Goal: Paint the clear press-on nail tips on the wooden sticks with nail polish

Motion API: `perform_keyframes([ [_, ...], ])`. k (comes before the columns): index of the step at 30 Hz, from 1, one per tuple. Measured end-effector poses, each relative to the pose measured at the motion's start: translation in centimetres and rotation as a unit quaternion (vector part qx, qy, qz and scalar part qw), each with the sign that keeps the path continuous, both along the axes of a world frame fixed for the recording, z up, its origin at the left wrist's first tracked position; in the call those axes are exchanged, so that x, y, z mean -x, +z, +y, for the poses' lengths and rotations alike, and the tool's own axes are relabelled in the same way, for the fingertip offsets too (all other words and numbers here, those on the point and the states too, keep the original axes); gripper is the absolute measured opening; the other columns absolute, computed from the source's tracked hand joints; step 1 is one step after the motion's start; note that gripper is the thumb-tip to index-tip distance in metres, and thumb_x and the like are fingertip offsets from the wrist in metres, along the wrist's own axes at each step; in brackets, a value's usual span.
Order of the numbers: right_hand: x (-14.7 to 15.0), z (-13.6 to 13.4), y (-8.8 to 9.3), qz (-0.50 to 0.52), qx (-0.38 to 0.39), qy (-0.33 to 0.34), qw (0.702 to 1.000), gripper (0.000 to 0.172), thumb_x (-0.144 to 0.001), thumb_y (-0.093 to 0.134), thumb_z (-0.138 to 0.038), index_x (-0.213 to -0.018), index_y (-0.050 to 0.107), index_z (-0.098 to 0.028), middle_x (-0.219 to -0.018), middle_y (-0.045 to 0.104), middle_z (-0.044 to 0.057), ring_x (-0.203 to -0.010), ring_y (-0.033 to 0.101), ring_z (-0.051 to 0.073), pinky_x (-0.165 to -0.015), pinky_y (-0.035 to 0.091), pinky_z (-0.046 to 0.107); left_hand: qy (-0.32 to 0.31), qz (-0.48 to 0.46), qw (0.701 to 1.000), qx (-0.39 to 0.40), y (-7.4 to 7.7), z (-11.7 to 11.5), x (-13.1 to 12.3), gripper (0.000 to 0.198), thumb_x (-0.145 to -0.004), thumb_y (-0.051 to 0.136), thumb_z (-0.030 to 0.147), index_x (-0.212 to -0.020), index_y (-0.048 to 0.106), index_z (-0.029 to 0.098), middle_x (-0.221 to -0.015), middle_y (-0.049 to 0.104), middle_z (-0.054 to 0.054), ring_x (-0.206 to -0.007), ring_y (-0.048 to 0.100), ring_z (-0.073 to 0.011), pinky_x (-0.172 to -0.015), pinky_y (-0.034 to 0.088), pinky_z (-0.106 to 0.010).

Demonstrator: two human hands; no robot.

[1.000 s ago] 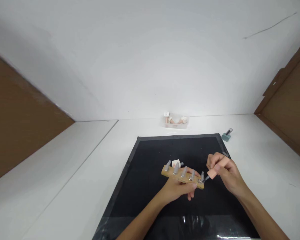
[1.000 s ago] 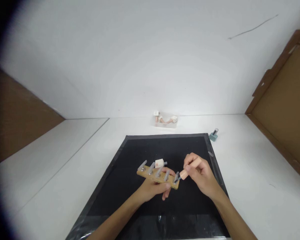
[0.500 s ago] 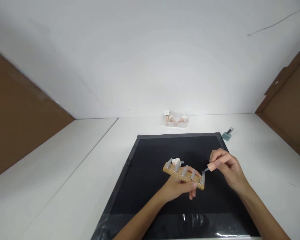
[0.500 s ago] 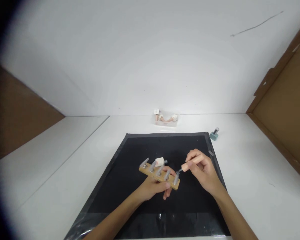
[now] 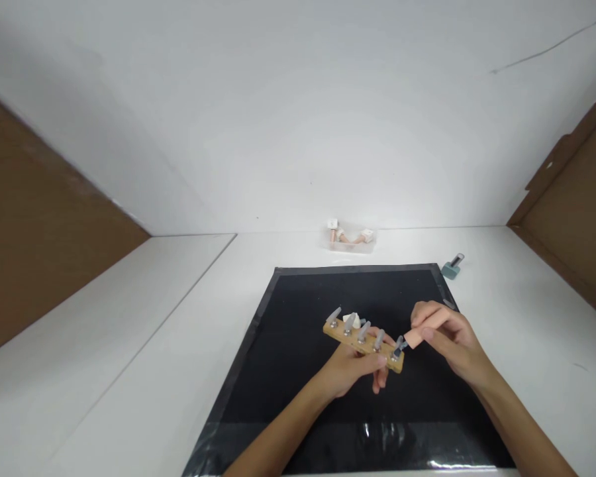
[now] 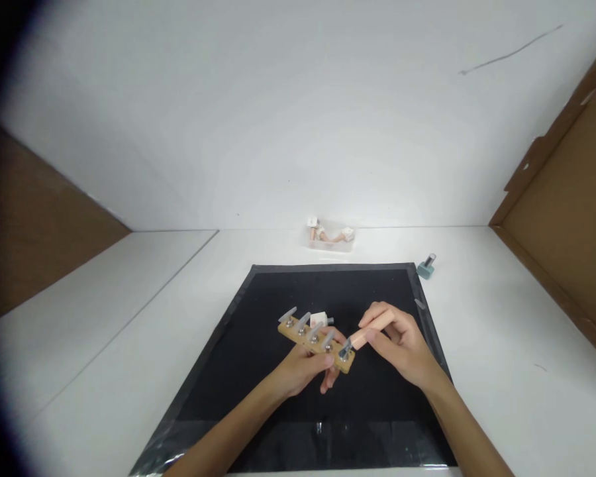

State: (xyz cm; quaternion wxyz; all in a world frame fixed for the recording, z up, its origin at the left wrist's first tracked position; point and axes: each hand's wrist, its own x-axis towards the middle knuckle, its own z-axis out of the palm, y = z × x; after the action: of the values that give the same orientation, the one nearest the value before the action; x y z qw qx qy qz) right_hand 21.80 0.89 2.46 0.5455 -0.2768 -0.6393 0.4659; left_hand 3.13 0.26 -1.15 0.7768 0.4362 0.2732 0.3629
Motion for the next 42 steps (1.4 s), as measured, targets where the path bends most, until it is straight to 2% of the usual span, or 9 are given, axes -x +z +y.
perform_keyframes([
  [6,0.0,0.0,0.3,-0.02,-0.027,-0.029,0.999,0.015,-0.085,0.063,-0.032,-0.072,0.069,-0.025,-0.077,0.064,0.003,-0.075,0.06,0.016,-0.069,0.051,0.027,0.011,0.01,1.0,0.018,0.2,-0.1,0.2,0.05,-0.056,0.077,0.051,-0.081,0.055,0.014,-0.047,0.054,0.003,-0.039,0.048,-0.0082,-0.035,0.035,-0.018],
  [12,0.0,-0.1,0.1,-0.026,-0.01,-0.068,0.997,0.019,-0.084,0.064,-0.034,-0.068,0.067,-0.024,-0.078,0.065,0.003,-0.076,0.061,0.017,-0.069,0.051,0.028,0.011,-0.012,1.0,0.011,-0.2,-0.2,0.2,0.045,-0.06,0.076,0.046,-0.082,0.056,0.014,-0.048,0.054,0.004,-0.038,0.047,-0.0078,-0.034,0.034,-0.017],
  [16,0.0,-0.1,-0.2,0.016,-0.006,-0.034,0.999,0.017,-0.085,0.061,-0.035,-0.074,0.066,-0.024,-0.075,0.062,0.002,-0.069,0.058,0.016,-0.061,0.048,0.027,0.009,-0.009,1.0,0.01,0.0,-0.2,0.3,0.045,-0.059,0.077,0.048,-0.081,0.057,0.013,-0.048,0.054,0.004,-0.039,0.047,-0.0074,-0.034,0.034,-0.017],
  [20,0.1,-0.2,0.2,-0.002,-0.013,0.003,1.0,0.017,-0.087,0.059,-0.035,-0.077,0.066,-0.023,-0.073,0.061,0.002,-0.066,0.057,0.015,-0.058,0.047,0.027,0.0,-0.003,1.0,0.006,0.0,0.0,0.2,0.045,-0.06,0.076,0.049,-0.08,0.057,0.013,-0.048,0.054,0.004,-0.038,0.047,-0.0076,-0.034,0.035,-0.017],
  [25,0.2,-0.2,0.7,-0.038,-0.029,-0.053,0.997,0.023,-0.086,0.06,-0.035,-0.069,0.065,-0.022,-0.072,0.063,0.003,-0.068,0.059,0.016,-0.062,0.048,0.027,-0.005,-0.012,1.0,-0.004,-0.2,0.1,0.1,0.044,-0.061,0.076,0.048,-0.08,0.057,0.013,-0.05,0.055,0.003,-0.038,0.047,-0.007,-0.033,0.035,-0.017],
  [29,0.1,0.1,0.1,-0.027,-0.027,-0.089,0.995,0.023,-0.086,0.06,-0.034,-0.067,0.064,-0.023,-0.07,0.062,0.002,-0.068,0.058,0.016,-0.063,0.047,0.028,-0.007,-0.02,1.0,-0.008,-0.4,0.0,0.2,0.044,-0.061,0.076,0.048,-0.08,0.057,0.013,-0.05,0.056,0.002,-0.039,0.048,-0.0075,-0.034,0.036,-0.017],
  [34,-0.2,0.2,-0.6,0.0,-0.006,-0.063,0.998,0.023,-0.087,0.058,-0.039,-0.072,0.062,-0.022,-0.069,0.058,0.001,-0.063,0.054,0.016,-0.057,0.045,0.029,-0.005,0.003,1.0,-0.005,-0.2,0.1,0.1,0.045,-0.061,0.075,0.05,-0.078,0.055,0.014,-0.047,0.054,0.004,-0.038,0.047,-0.0071,-0.034,0.036,-0.017],
  [38,-0.1,-0.1,0.1,-0.04,0.004,-0.026,0.999,0.025,-0.086,0.059,-0.038,-0.069,0.061,-0.021,-0.071,0.059,0.002,-0.063,0.055,0.015,-0.057,0.045,0.027,-0.013,0.035,0.999,-0.001,0.4,0.1,0.0,0.045,-0.06,0.075,0.049,-0.08,0.055,0.014,-0.05,0.055,0.004,-0.041,0.049,-0.0076,-0.037,0.038,-0.018],
  [42,0.1,-0.1,0.9,-0.077,-0.011,-0.05,0.996,0.03,-0.087,0.057,-0.041,-0.065,0.059,-0.021,-0.066,0.059,0.001,-0.062,0.056,0.015,-0.058,0.046,0.027,-0.018,0.057,0.998,-0.01,0.6,0.0,-0.2,0.042,-0.063,0.074,0.048,-0.081,0.056,0.014,-0.05,0.055,0.004,-0.042,0.05,-0.0078,-0.038,0.039,-0.019],
])
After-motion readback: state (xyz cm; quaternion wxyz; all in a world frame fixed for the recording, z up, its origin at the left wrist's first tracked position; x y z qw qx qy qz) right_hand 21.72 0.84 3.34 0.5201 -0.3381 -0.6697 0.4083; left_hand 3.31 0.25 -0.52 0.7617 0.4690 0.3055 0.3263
